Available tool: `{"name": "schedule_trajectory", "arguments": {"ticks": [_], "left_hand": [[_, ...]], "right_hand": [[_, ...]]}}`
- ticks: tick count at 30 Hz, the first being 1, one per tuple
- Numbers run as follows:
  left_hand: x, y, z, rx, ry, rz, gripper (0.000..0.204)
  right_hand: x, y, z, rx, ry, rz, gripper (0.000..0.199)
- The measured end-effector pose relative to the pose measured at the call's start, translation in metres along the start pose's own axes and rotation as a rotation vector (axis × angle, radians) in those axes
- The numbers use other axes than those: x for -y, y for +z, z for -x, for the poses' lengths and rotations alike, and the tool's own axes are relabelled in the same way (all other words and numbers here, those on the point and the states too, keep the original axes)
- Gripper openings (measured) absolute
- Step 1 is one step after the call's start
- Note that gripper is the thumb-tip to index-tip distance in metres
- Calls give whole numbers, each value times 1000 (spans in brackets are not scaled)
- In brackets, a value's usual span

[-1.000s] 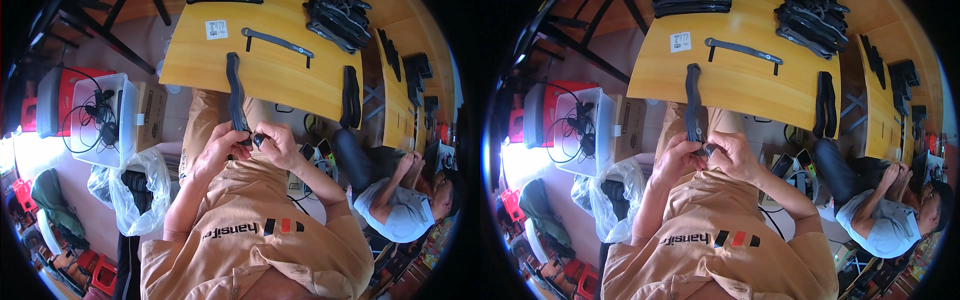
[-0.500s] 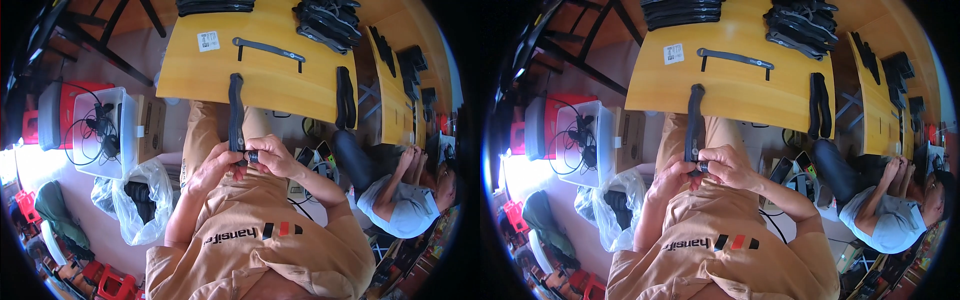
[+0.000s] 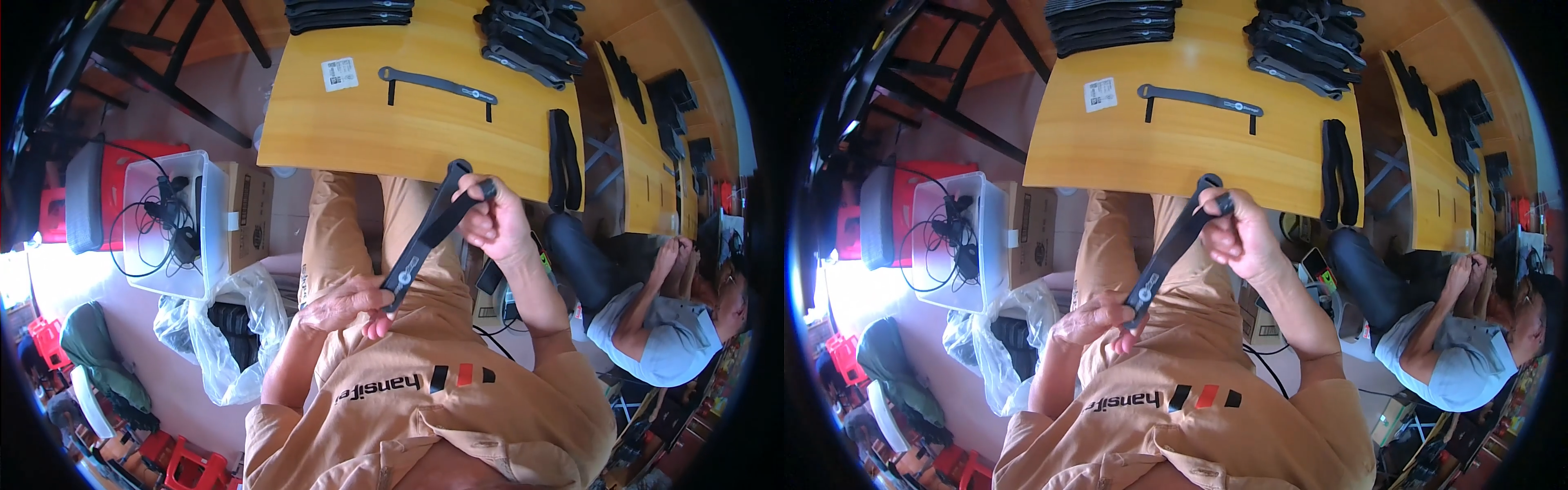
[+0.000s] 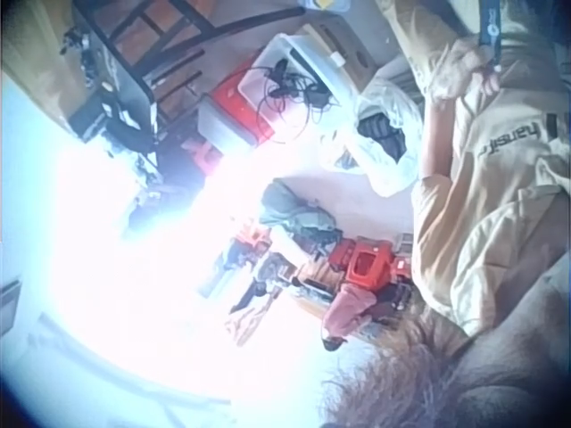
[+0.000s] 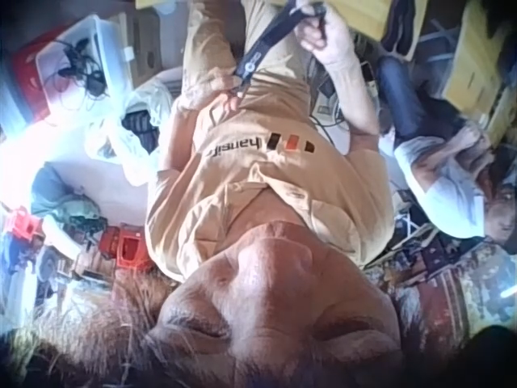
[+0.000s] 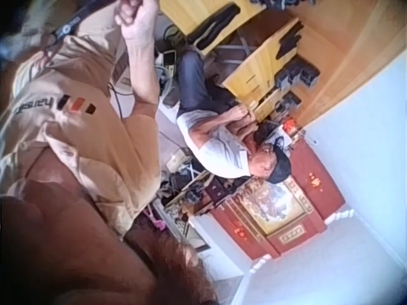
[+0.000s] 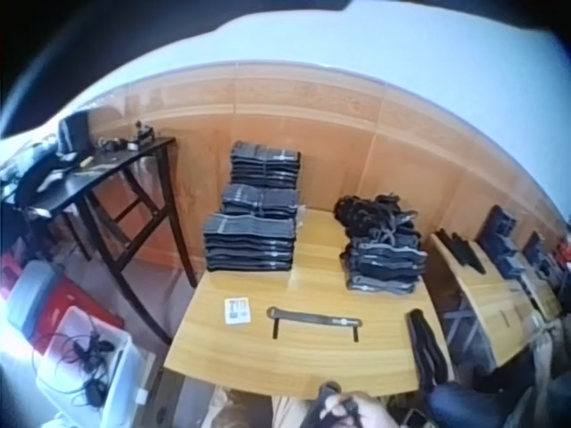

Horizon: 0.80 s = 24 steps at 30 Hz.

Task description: The person is seen attaching plastic components to black textile straps and organizing them on a table.

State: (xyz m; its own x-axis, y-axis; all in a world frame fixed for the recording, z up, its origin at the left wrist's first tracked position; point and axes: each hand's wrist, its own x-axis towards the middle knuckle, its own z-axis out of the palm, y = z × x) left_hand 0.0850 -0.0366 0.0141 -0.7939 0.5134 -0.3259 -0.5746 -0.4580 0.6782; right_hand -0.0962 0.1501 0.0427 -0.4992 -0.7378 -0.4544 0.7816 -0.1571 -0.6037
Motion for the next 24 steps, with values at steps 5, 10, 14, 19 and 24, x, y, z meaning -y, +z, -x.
{"name": "schedule_trajectory", "arguments": {"ticks": [5, 10, 14, 19, 24], "left_hand": [[3, -3, -22, 6, 219, 177, 47], [5, -2, -38, -182, 161, 434, 47], [-1, -1, -34, -239, 180, 343, 38], [0, 3, -18, -91, 245, 262, 37], [-16, 6, -12, 39, 124, 90, 34]], "right_hand": [[-30, 5, 4, 334, 103, -1, 48], [-46, 4, -6, 592, 267, -8, 52], [-40, 8, -5, 463, 196, 66, 53], [-9, 3, 6, 271, 119, 124, 38], [-4, -3, 23, 245, 140, 192, 44]]}}
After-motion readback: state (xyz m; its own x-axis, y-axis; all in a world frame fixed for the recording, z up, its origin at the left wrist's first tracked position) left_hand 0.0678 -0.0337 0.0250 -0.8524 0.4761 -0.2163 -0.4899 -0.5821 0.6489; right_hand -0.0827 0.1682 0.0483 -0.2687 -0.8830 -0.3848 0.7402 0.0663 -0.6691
